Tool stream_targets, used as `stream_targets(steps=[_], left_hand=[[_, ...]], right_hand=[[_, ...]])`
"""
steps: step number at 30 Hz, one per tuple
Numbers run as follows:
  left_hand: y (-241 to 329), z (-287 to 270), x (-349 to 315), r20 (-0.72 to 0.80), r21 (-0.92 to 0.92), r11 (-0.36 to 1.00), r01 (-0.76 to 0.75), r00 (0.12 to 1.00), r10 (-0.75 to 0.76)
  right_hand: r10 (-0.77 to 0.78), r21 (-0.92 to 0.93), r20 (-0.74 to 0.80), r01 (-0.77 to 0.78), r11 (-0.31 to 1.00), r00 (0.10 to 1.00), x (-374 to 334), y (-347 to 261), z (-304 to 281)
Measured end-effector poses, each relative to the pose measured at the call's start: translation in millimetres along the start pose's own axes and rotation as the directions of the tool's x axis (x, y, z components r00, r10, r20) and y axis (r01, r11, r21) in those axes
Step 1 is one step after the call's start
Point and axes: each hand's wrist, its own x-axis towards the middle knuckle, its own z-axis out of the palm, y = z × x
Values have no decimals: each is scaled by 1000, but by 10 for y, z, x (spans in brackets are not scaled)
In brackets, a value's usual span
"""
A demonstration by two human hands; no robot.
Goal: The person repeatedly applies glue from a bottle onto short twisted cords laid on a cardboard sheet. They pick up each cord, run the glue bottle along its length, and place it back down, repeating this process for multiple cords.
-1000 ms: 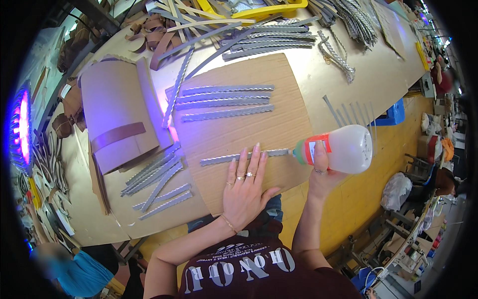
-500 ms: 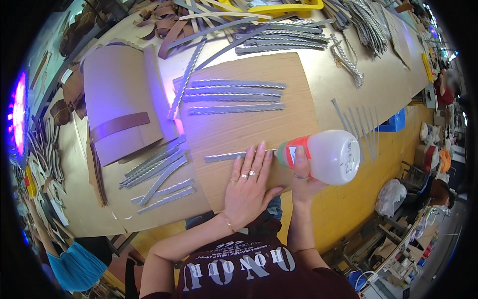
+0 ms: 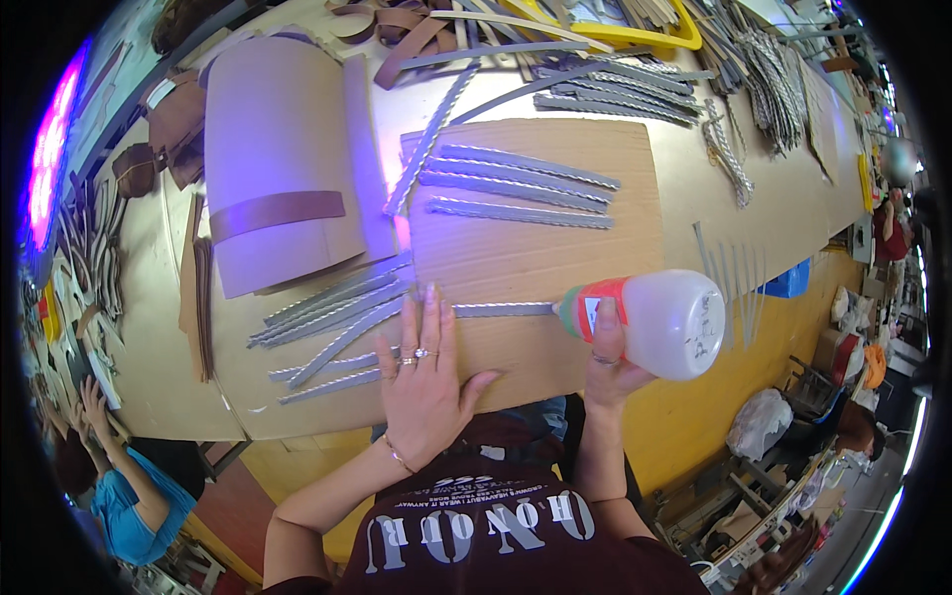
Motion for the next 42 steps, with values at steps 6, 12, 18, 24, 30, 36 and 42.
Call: stream_targets(steps=[6,12,18,24,30,36,42], left_hand=[[108,103,6,-39,-23,1000,-14,999,13],[84,134,1,-28,-119,993,-21,999,17],[89,138,-5,18,-113,994,-6,1000,8],[172,165,0,-57,27,1000,11,998,-9],[174,151,5,-35,87,996,9,999,-6],[192,40,-21,83,-5,997,79,993,-78],[264,-125,149,-141,-10,986,-164,977,161]], right_hand=[[-139,38,181,135,990,974,-84,-132,114],[-161,110,341,131,985,926,-319,-73,162],[-38,115,546,-30,993,837,-535,20,143],[-140,7,306,145,989,942,-325,1,0],[-169,-223,-48,154,962,984,24,138,-154],[98,-219,-159,-132,967,982,267,259,-482],[477,333,-254,-387,860,841,458,397,-699]])
